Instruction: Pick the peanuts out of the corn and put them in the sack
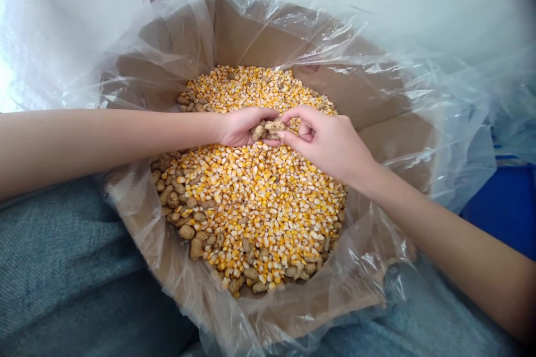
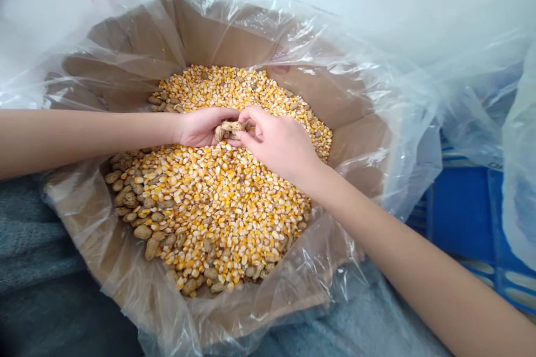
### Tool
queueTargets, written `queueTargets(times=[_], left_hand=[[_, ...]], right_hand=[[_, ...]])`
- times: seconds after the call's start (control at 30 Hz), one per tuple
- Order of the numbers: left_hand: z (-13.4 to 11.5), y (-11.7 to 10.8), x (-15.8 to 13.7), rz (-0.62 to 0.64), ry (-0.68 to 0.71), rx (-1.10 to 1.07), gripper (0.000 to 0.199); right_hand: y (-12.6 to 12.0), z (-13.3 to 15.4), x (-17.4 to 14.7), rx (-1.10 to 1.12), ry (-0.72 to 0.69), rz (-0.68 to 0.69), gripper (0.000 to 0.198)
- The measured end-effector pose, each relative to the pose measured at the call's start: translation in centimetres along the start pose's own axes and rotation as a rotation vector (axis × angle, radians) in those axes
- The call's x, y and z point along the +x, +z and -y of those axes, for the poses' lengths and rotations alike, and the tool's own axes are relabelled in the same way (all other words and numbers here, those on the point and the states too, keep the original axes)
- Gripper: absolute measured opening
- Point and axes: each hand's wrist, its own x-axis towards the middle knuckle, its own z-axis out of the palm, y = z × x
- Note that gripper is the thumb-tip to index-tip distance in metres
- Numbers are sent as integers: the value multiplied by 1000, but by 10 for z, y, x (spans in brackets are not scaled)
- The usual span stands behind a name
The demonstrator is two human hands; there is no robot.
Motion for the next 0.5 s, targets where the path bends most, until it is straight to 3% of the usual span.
queueTargets(times=[0.37, 0.5], left_hand=[[-1, 1, -1, -1, 6, 1, 28], [-1, 1, -1, -15, 0, 25, 27]], right_hand=[[1, -3, 4, -42, 30, -24, 28], [-4, 5, -1, -4, -93, 102, 27]])
